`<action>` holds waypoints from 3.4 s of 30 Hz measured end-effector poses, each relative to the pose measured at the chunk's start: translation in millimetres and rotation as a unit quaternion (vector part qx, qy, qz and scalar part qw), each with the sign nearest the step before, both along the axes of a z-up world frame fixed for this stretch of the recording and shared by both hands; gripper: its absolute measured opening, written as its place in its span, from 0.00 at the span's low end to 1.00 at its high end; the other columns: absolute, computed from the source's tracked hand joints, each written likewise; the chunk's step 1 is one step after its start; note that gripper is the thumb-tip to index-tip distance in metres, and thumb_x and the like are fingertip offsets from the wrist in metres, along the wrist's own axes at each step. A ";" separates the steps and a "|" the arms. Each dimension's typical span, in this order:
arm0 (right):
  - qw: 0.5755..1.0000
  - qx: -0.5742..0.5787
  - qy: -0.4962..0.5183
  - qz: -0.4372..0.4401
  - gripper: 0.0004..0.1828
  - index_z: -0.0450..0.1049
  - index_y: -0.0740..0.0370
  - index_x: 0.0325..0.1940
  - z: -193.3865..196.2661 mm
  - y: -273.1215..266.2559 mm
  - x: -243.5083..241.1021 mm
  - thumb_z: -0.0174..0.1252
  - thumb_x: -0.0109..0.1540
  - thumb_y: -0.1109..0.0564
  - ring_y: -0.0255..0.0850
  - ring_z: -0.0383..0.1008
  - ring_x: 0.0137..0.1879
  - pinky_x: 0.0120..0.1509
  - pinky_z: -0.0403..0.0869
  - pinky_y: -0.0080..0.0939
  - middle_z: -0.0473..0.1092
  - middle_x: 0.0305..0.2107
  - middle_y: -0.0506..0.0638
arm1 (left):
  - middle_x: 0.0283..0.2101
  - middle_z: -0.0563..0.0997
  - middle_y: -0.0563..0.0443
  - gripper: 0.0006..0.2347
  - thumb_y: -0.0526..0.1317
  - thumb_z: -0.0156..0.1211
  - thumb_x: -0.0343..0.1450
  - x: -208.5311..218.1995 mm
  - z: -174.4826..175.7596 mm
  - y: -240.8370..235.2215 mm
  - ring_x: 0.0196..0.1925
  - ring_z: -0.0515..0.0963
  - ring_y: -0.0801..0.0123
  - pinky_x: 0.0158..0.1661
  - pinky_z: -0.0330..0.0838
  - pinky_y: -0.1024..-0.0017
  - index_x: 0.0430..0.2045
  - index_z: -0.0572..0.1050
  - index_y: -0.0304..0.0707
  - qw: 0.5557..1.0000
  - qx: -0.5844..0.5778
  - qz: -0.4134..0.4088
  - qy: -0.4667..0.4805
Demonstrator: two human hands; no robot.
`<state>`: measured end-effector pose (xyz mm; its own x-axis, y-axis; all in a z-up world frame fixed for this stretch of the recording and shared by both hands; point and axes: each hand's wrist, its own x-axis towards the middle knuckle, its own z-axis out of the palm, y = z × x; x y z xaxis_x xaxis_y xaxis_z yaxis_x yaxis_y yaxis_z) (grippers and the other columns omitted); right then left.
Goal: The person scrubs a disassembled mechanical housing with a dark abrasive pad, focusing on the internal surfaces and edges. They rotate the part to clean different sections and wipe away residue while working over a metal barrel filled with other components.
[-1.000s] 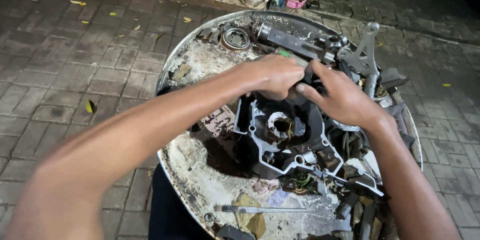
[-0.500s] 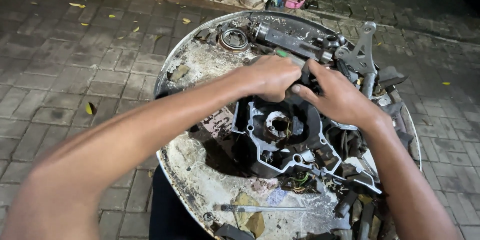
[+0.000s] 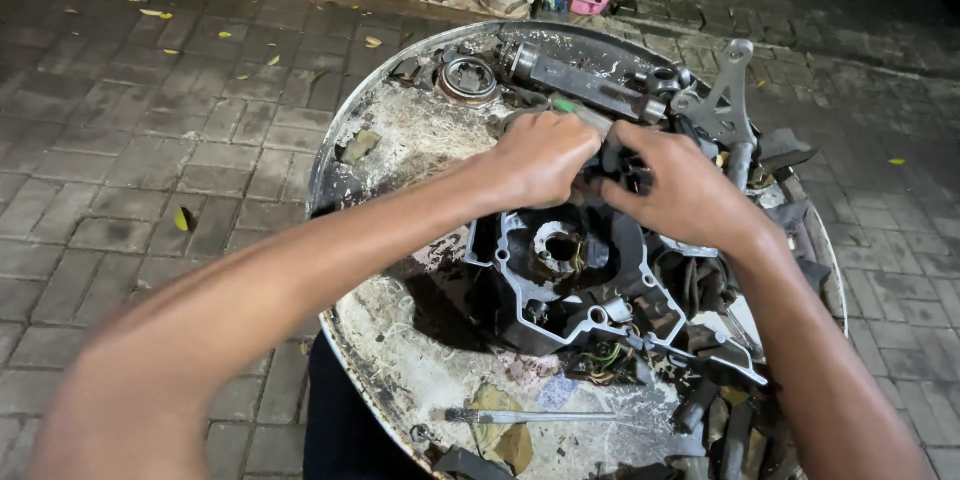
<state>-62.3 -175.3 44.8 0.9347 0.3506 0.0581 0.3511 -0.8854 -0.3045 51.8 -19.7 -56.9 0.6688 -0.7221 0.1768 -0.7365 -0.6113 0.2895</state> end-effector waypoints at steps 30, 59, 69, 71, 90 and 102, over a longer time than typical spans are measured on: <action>0.913 -0.337 -0.225 0.048 0.19 0.71 0.52 0.51 -38.8 31.3 6.2 0.60 0.60 0.43 0.43 0.78 0.47 0.44 0.79 0.42 0.74 0.33 0.46 | 0.51 0.82 0.37 0.29 0.57 0.59 0.64 -15.7 54.6 90.6 0.57 0.79 0.47 0.55 0.71 0.53 0.55 0.74 0.38 0.957 0.004 -0.092 0.274; 0.933 -0.326 -0.142 -0.051 0.23 0.73 0.52 0.50 -3.1 57.2 10.5 0.66 0.58 0.40 0.44 0.77 0.42 0.37 0.78 0.49 0.76 0.37 0.47 | 0.23 0.74 0.52 0.11 0.46 0.55 0.70 -24.0 61.8 91.4 0.22 0.68 0.67 0.25 0.59 0.70 0.23 0.73 0.38 0.961 0.060 -0.062 0.263; 0.934 -0.319 -0.155 -0.032 0.39 0.62 0.64 0.57 16.0 77.9 12.3 0.72 0.49 0.47 0.54 0.74 0.50 0.40 0.84 0.56 0.70 0.46 0.59 | 0.18 0.66 0.59 0.22 0.55 0.49 0.77 -38.2 78.3 92.1 0.17 0.60 0.75 0.19 0.52 0.73 0.14 0.63 0.43 0.960 0.109 -0.036 0.257; 0.926 -0.348 -0.138 -0.036 0.38 0.61 0.63 0.58 5.1 82.8 14.6 0.70 0.51 0.48 0.52 0.77 0.44 0.35 0.84 0.51 0.71 0.46 0.59 | 0.17 0.65 0.60 0.18 0.48 0.54 0.74 -28.1 65.8 91.5 0.16 0.59 0.76 0.16 0.50 0.76 0.14 0.62 0.43 0.957 0.088 -0.044 0.273; 0.952 -0.272 0.134 -0.048 0.08 0.69 0.49 0.49 29.0 82.2 25.8 0.54 0.66 0.60 0.40 0.80 0.24 0.25 0.81 0.41 0.78 0.27 0.50 | 0.15 0.70 0.58 0.07 0.42 0.52 0.64 -18.4 52.2 93.3 0.13 0.64 0.71 0.20 0.64 0.72 0.21 0.73 0.39 0.957 0.009 -0.105 0.270; 0.953 -0.300 -0.021 0.024 0.28 0.72 0.54 0.63 -0.7 67.4 29.4 0.64 0.57 0.60 0.63 0.83 0.41 0.44 0.82 0.59 0.80 0.38 0.59 | 0.17 0.65 0.60 0.07 0.36 0.50 0.68 -24.1 63.0 95.1 0.11 0.57 0.76 0.17 0.56 0.79 0.32 0.72 0.31 0.945 0.043 -0.078 0.314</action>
<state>-32.9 -107.9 44.1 0.9182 0.3744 -0.1293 0.3958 -0.8788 0.2666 27.7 75.4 6.1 0.5070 -0.8143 -0.2826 -0.5195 -0.5502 0.6537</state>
